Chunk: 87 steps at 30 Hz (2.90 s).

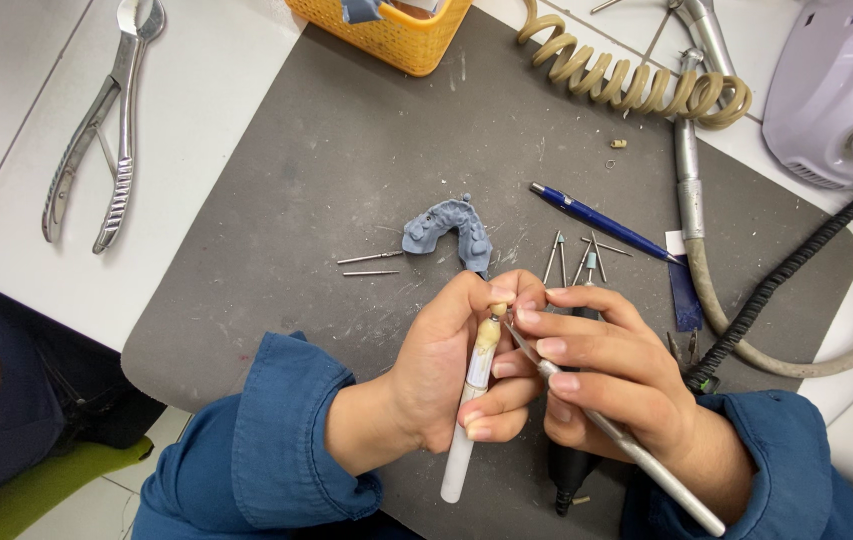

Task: The person shapes a small tooth-colored object mounted on a white rod using a rotary handpiece and a metal hand tool. The person switches between grinding with the rotary tool and scraping with the hand tool, rotating the object to access different surfaces.

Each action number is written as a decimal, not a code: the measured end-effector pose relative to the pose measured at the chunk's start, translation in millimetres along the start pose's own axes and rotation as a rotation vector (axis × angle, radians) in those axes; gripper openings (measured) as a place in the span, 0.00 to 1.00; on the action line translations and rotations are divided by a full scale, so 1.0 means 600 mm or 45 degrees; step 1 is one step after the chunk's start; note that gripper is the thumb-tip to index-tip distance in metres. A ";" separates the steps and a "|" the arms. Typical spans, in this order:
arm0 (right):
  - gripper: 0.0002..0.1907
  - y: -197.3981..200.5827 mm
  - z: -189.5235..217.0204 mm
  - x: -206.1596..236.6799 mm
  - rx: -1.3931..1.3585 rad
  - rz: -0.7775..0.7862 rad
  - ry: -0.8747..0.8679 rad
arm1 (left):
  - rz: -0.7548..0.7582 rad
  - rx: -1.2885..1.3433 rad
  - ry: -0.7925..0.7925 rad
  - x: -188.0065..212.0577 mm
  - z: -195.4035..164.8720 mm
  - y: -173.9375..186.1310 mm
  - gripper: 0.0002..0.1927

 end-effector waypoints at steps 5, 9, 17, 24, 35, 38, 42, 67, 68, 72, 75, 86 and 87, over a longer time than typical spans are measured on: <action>0.10 -0.006 -0.012 0.006 -0.238 -0.242 -0.110 | -0.010 0.281 0.060 0.013 0.013 -0.004 0.13; 0.11 -0.022 -0.026 0.016 -0.362 -0.420 -0.217 | 0.011 0.426 0.073 0.039 0.019 -0.013 0.13; 0.12 -0.029 -0.023 0.021 -0.431 -0.472 -0.279 | -0.020 0.497 -0.041 0.043 0.022 -0.008 0.14; 0.09 0.004 -0.016 0.014 -0.374 0.068 -0.443 | -0.064 0.448 -0.069 0.050 0.025 0.001 0.14; 0.09 0.006 -0.015 0.014 -0.260 0.237 -0.343 | -0.126 0.377 -0.102 0.050 0.026 0.005 0.13; 0.09 0.002 -0.016 0.015 -0.239 0.209 -0.327 | -0.152 0.344 -0.089 0.051 0.027 0.007 0.13; 0.09 0.003 -0.018 0.018 -0.244 0.207 -0.303 | -0.167 0.323 -0.086 0.050 0.028 0.008 0.12; 0.09 -0.001 -0.020 0.015 -0.289 0.219 -0.338 | -0.204 0.297 -0.074 0.047 0.023 0.009 0.10; 0.09 -0.001 -0.020 0.015 -0.298 0.209 -0.342 | -0.195 0.299 -0.075 0.047 0.023 0.008 0.11; 0.09 -0.003 -0.018 0.013 -0.293 0.176 -0.321 | -0.193 0.276 -0.083 0.049 0.022 0.007 0.10; 0.09 -0.003 -0.017 0.012 -0.271 0.182 -0.301 | -0.204 0.285 -0.076 0.048 0.023 0.008 0.10; 0.09 -0.014 -0.017 0.012 -0.277 0.120 -0.254 | -0.225 0.205 -0.053 0.046 0.022 0.016 0.11; 0.09 -0.014 -0.017 0.012 -0.279 0.106 -0.253 | -0.225 0.189 -0.057 0.045 0.021 0.016 0.11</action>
Point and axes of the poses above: each hand's wrist, its own x-axis away from the middle knuckle, its own y-axis out of the back of the hand, z = x × y, the point moved 4 cm from there along -x, towards the middle knuckle, and after that the axes turned 9 degrees about -y, right-handed, at the moved point
